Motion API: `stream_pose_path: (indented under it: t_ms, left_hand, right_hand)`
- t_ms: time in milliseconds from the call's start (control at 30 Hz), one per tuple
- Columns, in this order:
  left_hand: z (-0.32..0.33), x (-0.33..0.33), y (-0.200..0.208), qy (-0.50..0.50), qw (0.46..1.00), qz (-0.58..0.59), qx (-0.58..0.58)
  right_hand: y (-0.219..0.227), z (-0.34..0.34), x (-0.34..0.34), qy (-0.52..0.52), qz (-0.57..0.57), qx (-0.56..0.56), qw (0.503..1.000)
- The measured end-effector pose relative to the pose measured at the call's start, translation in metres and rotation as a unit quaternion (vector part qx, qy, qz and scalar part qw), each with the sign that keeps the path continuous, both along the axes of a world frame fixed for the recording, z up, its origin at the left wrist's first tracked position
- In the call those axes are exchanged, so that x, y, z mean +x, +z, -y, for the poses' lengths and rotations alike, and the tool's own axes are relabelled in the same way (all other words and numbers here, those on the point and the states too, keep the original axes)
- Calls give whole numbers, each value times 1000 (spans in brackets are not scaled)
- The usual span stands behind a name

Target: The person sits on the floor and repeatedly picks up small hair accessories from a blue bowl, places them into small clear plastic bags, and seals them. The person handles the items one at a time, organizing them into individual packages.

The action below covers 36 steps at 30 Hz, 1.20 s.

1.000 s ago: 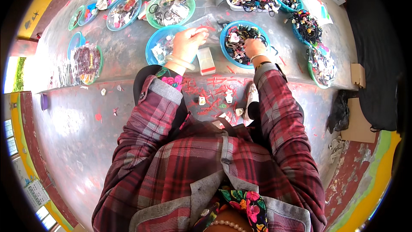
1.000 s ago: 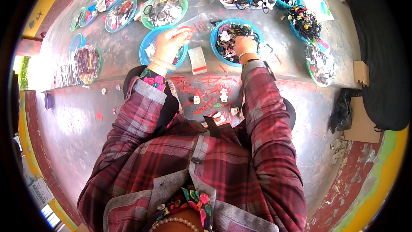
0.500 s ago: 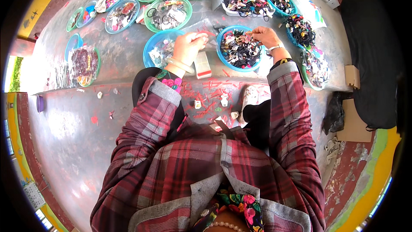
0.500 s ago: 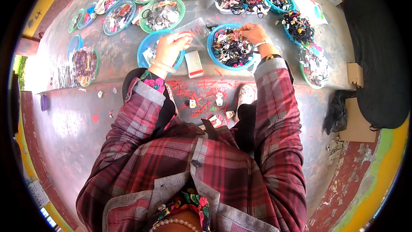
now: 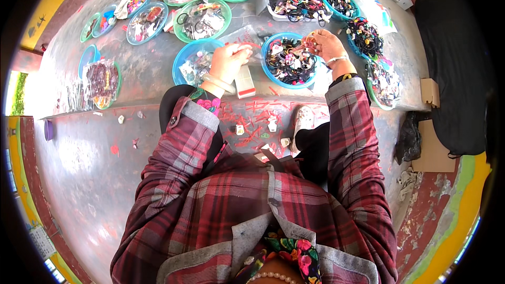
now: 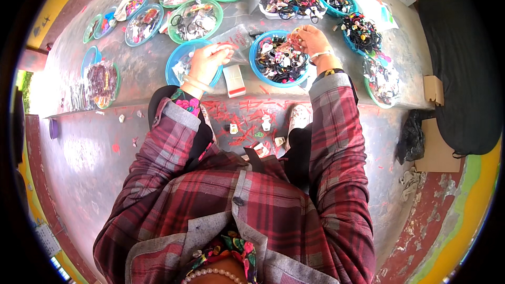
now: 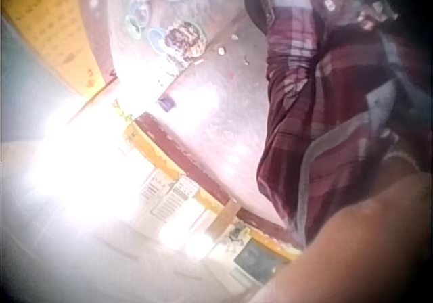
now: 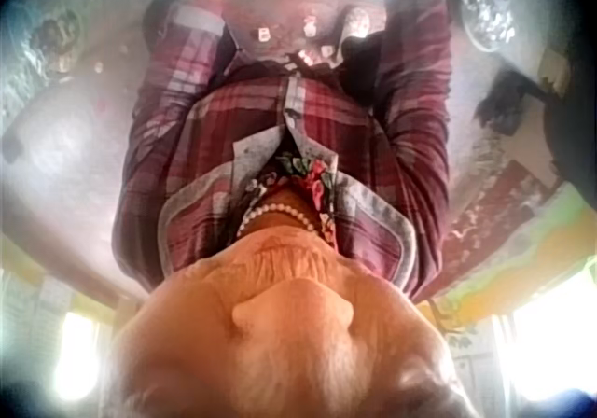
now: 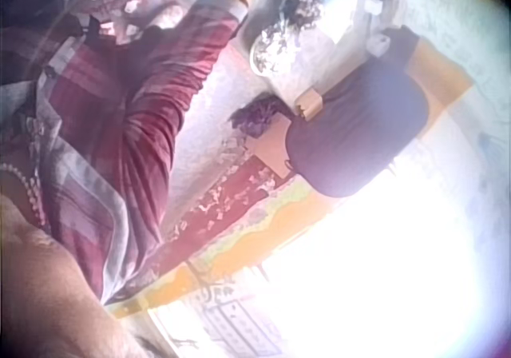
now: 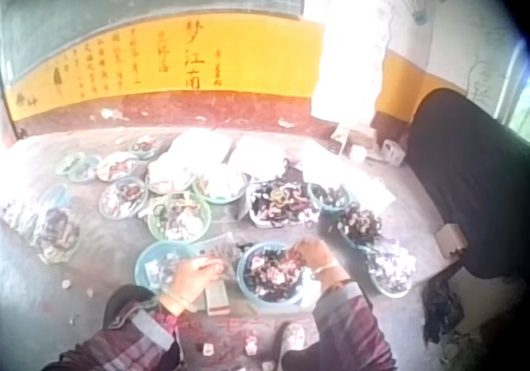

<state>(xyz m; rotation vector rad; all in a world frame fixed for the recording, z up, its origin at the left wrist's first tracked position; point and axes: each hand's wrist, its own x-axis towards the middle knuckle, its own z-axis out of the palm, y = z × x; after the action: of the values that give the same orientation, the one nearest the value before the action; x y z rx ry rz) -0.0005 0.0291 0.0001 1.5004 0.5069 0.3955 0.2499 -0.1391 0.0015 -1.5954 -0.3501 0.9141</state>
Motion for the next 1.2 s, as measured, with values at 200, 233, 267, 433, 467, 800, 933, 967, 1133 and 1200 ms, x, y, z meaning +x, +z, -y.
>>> stream_pose_path:
  t_ms: [200,233,267,433,467,800,933,967,1133,1200]
  left_hand:
    - [2,1,-2,-6,1000,-5,-6]
    - [2,1,-2,-8,1000,-6,-6]
    - [1,2,-3,-9,1000,-6,-6]
    - [1,2,-5,-14,1000,-4,13]
    - [1,3,-5,-15,1000,-6,16]
    - [3,3,-6,-13,1000,-9,12]
    - [3,4,-8,-11,1000,-9,22]
    - [3,3,-8,-13,1000,-9,21]
    - [5,4,-4,-16,1000,-8,9]
    - [5,4,-7,-15,1000,-2,9]
  right_hand:
    - [5,3,-3,-17,-121,108,987]
    - [6,2,-3,-12,-133,117,984]
    - [6,1,-4,-7,-145,126,981]
    - [10,-1,-7,13,-164,134,977]
    - [9,-1,-6,19,-165,138,976]
    - [20,-3,-17,88,-124,177,972]
    - [30,-3,-24,83,-129,198,968]
    - [33,-3,-26,81,-134,205,966]
    - [24,-2,-19,97,-67,190,975]
    - [23,-3,-18,98,-33,183,978]
